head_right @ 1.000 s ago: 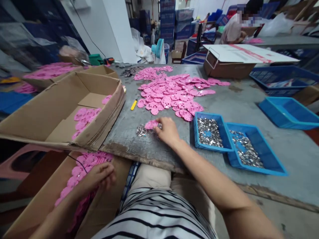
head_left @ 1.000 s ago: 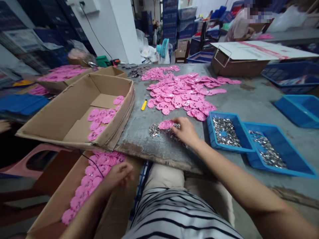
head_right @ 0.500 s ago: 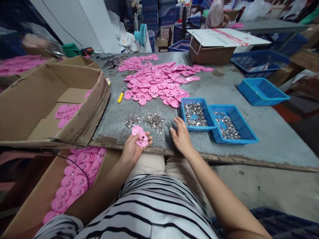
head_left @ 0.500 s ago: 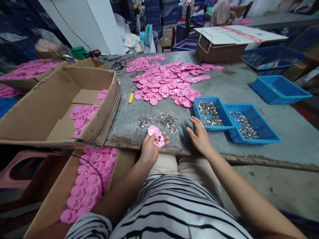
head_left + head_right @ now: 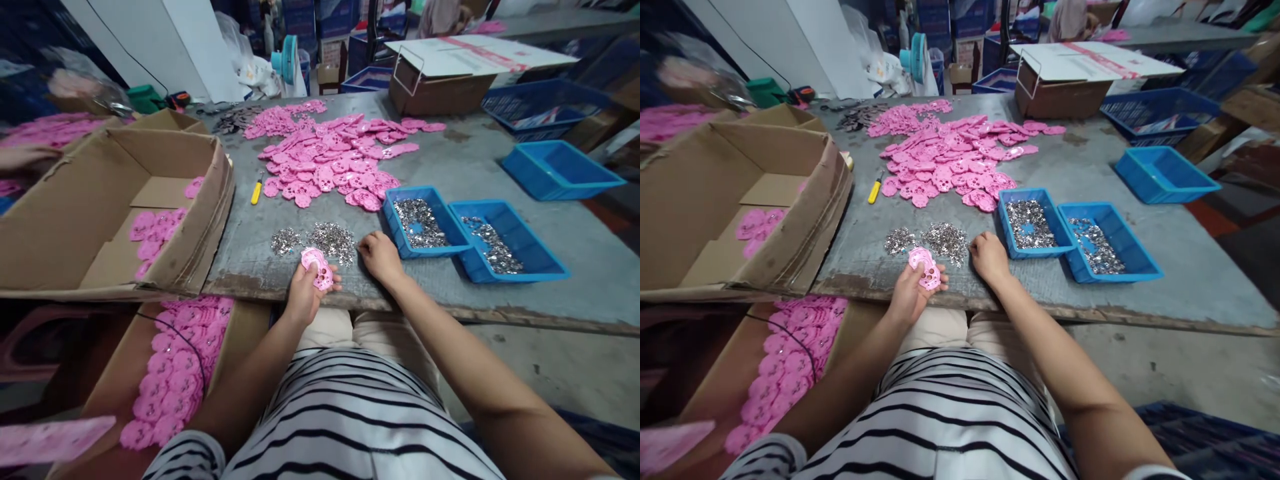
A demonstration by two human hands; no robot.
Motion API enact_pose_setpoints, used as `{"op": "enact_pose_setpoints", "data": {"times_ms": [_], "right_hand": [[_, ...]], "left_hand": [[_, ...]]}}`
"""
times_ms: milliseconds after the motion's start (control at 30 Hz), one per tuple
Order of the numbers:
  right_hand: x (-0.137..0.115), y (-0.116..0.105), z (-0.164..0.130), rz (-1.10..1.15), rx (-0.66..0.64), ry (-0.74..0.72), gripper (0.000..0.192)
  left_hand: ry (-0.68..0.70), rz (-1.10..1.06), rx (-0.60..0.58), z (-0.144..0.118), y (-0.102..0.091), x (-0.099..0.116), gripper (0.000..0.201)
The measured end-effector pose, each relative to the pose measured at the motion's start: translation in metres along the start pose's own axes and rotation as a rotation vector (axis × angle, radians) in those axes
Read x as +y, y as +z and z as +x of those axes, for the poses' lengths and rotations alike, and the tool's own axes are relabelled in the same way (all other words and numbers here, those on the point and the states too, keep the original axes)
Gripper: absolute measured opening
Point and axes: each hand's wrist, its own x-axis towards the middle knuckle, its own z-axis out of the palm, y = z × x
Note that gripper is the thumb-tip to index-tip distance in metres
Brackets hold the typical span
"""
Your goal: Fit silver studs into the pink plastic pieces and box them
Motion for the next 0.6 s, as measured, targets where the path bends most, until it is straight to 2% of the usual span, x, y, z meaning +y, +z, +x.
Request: {"op": "enact_pose_setpoints", "data": {"times_ms": [167, 400, 500, 600], "right_hand": [[0.006, 0.002, -0.004, 0.079, 0.052, 0.015, 0.017], [0.011, -0.001, -0.010, 0.482, 0.171, 0.021, 0.013], [0.005, -0.003, -0.023, 0.596, 0.184, -0.051, 0.012], [-0.003, -0.009, -0.039, 0.596, 0.156, -0.181, 0.014]], "left_hand": [[0.011, 0.013, -0.023, -0.001, -0.001, -0.001, 0.032], [0.032, 0.075, -0.005, -0.001, 0.002, -0.003, 0.043], [0.039, 0.124, -0.010, -0.001, 0.009, -0.004, 0.047], [0.045, 0.143, -0.014, -0.002, 0.020, -0.004, 0.047]]}}
